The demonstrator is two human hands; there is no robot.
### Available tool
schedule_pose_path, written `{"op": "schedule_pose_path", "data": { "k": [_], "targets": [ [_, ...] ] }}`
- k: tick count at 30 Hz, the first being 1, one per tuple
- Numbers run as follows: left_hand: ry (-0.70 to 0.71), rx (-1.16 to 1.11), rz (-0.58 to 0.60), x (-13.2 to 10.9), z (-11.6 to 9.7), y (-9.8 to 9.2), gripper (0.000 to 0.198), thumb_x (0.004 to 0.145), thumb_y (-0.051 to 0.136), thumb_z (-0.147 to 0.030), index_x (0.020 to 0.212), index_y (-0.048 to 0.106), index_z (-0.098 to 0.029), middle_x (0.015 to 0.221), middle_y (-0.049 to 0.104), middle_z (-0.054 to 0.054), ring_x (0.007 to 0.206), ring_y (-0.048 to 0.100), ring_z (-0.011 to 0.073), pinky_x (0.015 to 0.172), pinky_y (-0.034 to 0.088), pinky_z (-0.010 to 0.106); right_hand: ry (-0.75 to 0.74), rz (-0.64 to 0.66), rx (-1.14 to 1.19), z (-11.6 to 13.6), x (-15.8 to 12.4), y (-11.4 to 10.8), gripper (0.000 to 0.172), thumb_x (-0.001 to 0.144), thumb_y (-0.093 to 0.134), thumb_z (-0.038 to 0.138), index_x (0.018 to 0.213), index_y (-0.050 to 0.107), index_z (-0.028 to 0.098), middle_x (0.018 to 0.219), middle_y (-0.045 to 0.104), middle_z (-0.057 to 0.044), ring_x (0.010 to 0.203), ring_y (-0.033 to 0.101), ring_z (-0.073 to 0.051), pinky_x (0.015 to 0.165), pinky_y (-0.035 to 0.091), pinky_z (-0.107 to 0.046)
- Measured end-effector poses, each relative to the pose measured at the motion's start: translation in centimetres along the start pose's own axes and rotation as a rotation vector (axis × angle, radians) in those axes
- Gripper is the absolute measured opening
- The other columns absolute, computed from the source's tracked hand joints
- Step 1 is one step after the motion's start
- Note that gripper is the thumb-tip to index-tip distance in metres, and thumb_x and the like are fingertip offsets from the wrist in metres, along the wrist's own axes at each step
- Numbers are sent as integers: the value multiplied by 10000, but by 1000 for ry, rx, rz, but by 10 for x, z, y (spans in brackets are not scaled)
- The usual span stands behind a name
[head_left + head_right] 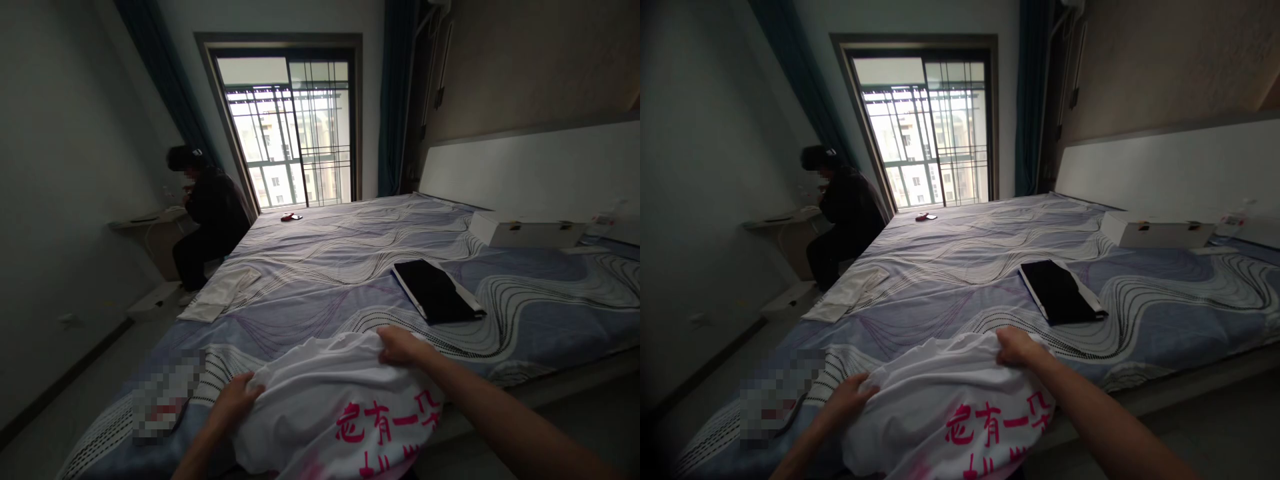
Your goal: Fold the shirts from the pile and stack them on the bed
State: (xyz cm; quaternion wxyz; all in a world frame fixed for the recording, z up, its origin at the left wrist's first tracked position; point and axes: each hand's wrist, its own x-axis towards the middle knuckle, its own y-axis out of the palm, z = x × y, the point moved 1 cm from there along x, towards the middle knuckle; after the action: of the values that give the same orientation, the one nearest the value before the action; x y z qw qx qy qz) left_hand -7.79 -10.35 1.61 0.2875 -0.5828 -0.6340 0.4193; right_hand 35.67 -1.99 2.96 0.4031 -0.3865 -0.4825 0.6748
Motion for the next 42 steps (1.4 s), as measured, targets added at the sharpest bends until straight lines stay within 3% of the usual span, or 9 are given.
{"op": "schedule_pose_path", "data": {
  "k": [2,6,10,12,16,23,30,37,42],
  "targets": [
    [-12,105,-71,-6,0,-10,248,848,504,-350,930,704,-227,945,760,62,919,688,247,824,467,316,32,-94,-46,2,0,-14,206,780,657,219,974,711,178,994,731,-138,1012,648,-302,932,411,-389],
    [-77,416,-366,-15,-20,-21,328,919,400,-310,1042,691,-221,1034,721,117,974,639,309,801,458,392,116,-474,-164,8,-3,-27,261,815,535,130,1031,680,137,1184,657,-226,1216,511,-365,1085,258,-523],
    [1,458,-443,-8,-42,2,445,870,455,-226,1271,632,-155,1239,657,157,1120,578,322,907,450,429,40,-372,-127,17,-1,-8,535,670,606,121,1202,641,159,1481,481,-193,1440,262,-402,1133,6,-694],
    [60,389,-410,-1,-46,22,476,887,468,-272,1317,596,-113,1250,646,168,1151,568,302,953,442,403,-51,-295,-29,19,2,2,600,693,591,141,1291,595,188,1452,524,-152,1437,304,-363,1133,-17,-714],
    [91,349,-427,4,-42,53,438,939,457,-417,1227,662,-159,1171,653,153,1085,581,300,902,450,395,-202,-221,65,16,8,12,400,793,609,215,1189,654,236,1210,671,-87,1199,566,-272,1166,6,-680],
    [108,300,-431,4,-35,54,265,958,416,-246,1063,656,-202,1007,668,102,996,611,262,860,427,362,-258,-423,121,-8,7,22,140,927,520,201,924,659,217,1176,651,-75,1173,563,-217,1203,136,-565],
    [25,272,-432,22,-41,51,317,1019,297,-316,1054,590,-202,971,651,81,921,629,232,783,425,331,-298,-341,127,-3,15,28,153,851,673,294,990,674,232,1024,683,-46,1077,571,-247,1106,289,-472],
    [-129,317,-406,44,-50,45,457,1038,160,-393,1058,574,-200,994,669,95,852,649,225,652,372,322,45,-655,158,-18,53,27,220,1011,439,320,994,612,186,1018,669,-112,1010,584,-254,909,397,-337],
    [-44,428,-408,76,-51,46,436,1038,188,-365,1093,584,-192,1013,660,101,913,639,231,683,385,316,189,-475,21,-33,81,32,197,1037,382,291,1074,545,188,988,703,-109,915,652,-242,780,400,-302]
  ]
}}
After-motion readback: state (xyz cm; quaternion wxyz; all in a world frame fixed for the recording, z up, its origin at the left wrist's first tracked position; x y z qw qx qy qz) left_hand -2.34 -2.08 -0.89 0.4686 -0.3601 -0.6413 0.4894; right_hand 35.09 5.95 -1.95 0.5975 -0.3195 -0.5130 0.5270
